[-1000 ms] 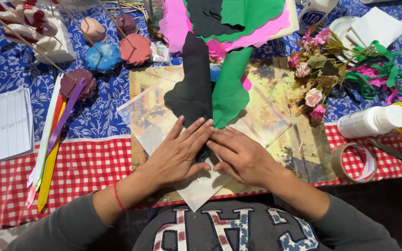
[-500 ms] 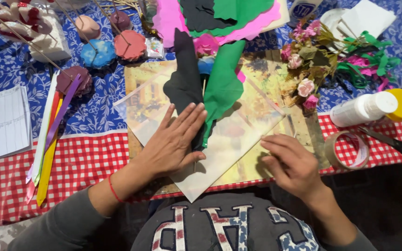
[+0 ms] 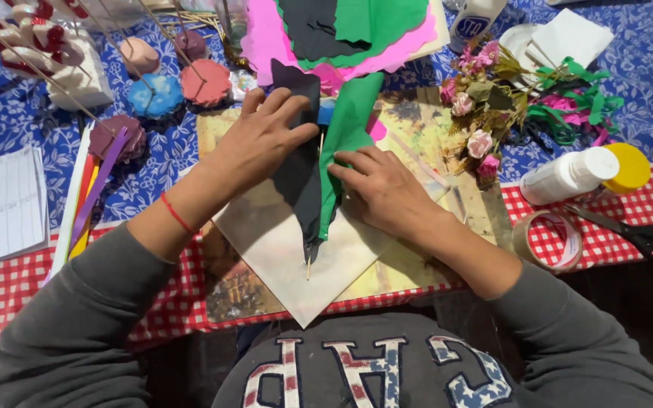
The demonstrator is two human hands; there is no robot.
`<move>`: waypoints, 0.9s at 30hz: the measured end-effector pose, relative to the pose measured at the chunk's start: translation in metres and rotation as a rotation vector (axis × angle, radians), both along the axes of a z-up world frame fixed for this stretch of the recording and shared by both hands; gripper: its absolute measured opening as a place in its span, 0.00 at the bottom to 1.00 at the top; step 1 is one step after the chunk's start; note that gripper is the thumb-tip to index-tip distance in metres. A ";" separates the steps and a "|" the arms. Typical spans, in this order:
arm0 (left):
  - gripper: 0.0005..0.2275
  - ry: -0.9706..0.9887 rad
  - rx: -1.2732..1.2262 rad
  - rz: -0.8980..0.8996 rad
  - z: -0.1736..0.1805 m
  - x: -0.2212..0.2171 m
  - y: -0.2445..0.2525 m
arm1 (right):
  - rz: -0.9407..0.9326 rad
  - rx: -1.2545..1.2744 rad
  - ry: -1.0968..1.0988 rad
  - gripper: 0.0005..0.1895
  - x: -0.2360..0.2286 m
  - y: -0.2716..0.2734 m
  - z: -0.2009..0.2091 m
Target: Assembling an artificial flower bouquet using colorful wrapping paper and tape.
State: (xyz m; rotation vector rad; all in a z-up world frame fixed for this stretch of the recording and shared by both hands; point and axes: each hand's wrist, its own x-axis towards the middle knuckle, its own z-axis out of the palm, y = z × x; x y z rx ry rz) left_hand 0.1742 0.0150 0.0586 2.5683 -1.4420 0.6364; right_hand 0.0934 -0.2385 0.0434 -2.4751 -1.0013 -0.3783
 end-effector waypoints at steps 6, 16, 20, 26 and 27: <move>0.12 -0.011 0.004 -0.140 0.003 0.011 -0.011 | -0.018 -0.108 -0.094 0.26 0.007 0.003 -0.008; 0.02 -0.008 0.145 -0.224 0.023 0.027 -0.029 | -0.095 0.217 0.194 0.10 -0.015 0.004 -0.015; 0.01 0.043 0.129 -0.243 0.014 0.031 -0.043 | 0.048 0.162 0.174 0.17 -0.026 0.011 -0.006; 0.05 0.112 0.132 -0.252 -0.001 0.039 -0.060 | 0.100 0.007 0.023 0.23 -0.032 0.007 -0.028; 0.06 0.141 0.132 -0.251 -0.004 0.039 -0.062 | 0.105 0.005 -0.005 0.22 -0.032 0.005 -0.033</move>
